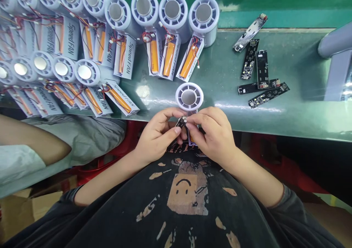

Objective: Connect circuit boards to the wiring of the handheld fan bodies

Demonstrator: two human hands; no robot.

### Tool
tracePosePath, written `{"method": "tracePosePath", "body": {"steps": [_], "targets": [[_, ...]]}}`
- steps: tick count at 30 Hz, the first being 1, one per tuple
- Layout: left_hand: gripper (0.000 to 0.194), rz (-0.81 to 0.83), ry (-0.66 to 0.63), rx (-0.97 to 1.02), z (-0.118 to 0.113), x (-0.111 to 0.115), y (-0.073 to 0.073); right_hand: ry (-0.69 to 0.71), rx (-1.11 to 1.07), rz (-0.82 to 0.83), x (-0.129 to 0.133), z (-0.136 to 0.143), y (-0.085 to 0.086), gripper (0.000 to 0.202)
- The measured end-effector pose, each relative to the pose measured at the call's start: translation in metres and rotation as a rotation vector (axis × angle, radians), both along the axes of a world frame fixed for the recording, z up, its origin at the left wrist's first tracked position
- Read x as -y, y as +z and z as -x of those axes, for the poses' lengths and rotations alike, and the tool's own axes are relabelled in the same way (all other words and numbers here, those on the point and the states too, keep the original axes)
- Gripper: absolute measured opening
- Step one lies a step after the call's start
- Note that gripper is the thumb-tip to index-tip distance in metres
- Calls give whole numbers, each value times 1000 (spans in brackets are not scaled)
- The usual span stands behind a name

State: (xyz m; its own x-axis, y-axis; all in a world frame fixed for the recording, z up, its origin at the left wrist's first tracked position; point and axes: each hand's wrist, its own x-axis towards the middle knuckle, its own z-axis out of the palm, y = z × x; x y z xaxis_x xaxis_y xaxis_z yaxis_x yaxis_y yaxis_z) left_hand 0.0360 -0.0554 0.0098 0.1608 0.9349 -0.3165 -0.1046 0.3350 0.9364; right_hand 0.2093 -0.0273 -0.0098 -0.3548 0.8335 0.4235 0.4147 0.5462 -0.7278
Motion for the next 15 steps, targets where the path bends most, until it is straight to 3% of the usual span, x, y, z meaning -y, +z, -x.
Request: {"method": "tracePosePath", "body": {"steps": [6, 9, 15], "targets": [[21, 16, -39, -23, 2, 1, -3, -27, -48, 151, -2, 0, 6, 11], [22, -118, -23, -128, 1, 1, -3, -42, 8, 127, -3, 1, 10, 11], [27, -452, -70, -411, 2, -1, -2, -53, 237, -77, -3, -1, 17, 14]]}}
